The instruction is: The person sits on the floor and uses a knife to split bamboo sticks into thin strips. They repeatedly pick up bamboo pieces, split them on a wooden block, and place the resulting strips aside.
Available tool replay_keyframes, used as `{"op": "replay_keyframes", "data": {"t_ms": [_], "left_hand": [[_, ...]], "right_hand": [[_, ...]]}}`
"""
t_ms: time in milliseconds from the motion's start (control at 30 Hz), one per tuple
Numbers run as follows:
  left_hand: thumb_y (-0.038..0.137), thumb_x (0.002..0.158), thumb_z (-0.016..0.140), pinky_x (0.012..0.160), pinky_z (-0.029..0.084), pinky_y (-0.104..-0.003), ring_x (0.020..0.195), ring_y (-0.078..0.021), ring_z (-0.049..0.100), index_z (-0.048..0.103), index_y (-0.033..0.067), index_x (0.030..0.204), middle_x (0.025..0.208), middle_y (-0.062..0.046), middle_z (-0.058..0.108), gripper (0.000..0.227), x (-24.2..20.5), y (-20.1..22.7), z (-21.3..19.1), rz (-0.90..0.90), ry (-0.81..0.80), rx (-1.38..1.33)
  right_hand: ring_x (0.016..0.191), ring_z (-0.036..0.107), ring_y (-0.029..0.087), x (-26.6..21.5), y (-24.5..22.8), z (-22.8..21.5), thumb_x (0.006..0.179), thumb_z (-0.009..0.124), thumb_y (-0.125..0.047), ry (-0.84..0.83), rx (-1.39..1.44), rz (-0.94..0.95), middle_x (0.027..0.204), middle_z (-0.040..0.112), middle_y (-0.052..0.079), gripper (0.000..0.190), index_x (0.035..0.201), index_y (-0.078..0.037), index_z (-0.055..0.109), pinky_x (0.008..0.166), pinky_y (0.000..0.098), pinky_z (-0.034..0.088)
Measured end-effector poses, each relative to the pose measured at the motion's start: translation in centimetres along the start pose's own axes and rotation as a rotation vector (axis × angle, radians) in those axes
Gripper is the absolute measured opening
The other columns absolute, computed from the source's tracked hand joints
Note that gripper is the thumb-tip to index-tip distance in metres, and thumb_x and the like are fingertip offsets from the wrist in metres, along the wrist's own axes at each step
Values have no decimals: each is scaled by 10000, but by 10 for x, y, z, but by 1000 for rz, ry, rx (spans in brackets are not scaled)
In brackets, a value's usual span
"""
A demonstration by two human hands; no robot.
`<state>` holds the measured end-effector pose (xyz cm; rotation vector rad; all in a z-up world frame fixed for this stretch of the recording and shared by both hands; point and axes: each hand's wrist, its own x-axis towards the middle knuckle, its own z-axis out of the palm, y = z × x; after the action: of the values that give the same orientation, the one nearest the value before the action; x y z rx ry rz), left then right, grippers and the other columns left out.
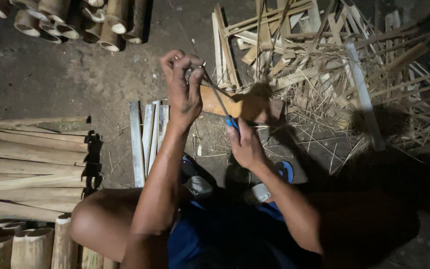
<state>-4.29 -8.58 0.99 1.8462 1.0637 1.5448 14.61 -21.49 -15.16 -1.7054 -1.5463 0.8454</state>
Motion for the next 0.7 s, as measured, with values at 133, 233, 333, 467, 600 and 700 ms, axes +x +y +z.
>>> {"op": "replay_keyframes", "data": {"t_ms": [133,233,333,467,600,700], "left_hand": [[84,1087,627,1122,430,-399,1257,-266,474,571,88,1247,1270,-132,447,170,-1,-4,-2,119,52,129],[70,1062,638,1070,468,-376,1153,-201,492,457,63,1344,1245,-112,432,335,6,-11,-1,84,91,-4],[44,1014,699,1026,484,-376,1157,-217,515,417,32,1330,1230,-127,449,423,3,-17,2,129,162,20],[63,1052,696,895,547,-309,1025,-171,567,459,54,1196,1139,-87,514,277,1,-25,17,23,283,-95],[97,1050,695,881,537,-315,1011,-173,580,485,57,1162,1135,-91,547,242,-4,-30,30,-19,395,-148],[115,1046,697,863,522,-322,989,-173,581,485,69,1165,1128,-91,548,248,-2,-29,26,-41,439,-138]], "right_hand": [[1046,663,486,24,107,54,1050,376,-552,26,-104,273,1084,704,278,621,1154,-23,685,905,536,526],[1087,653,497,38,179,59,1032,372,-611,-96,-256,489,1115,684,308,704,1148,0,702,936,554,515],[1081,652,498,46,195,55,1054,354,-629,-60,-315,422,1124,675,314,726,1201,17,650,942,540,517],[994,643,504,51,123,39,1081,369,-562,46,-155,143,1082,648,316,655,1237,37,583,846,562,509],[868,654,473,29,9,22,1077,383,-510,-20,5,121,1000,633,289,582,1238,31,527,736,549,515],[825,650,459,25,-59,11,1089,435,-462,203,21,-214,993,611,295,556,1273,61,471,689,533,514]]}}
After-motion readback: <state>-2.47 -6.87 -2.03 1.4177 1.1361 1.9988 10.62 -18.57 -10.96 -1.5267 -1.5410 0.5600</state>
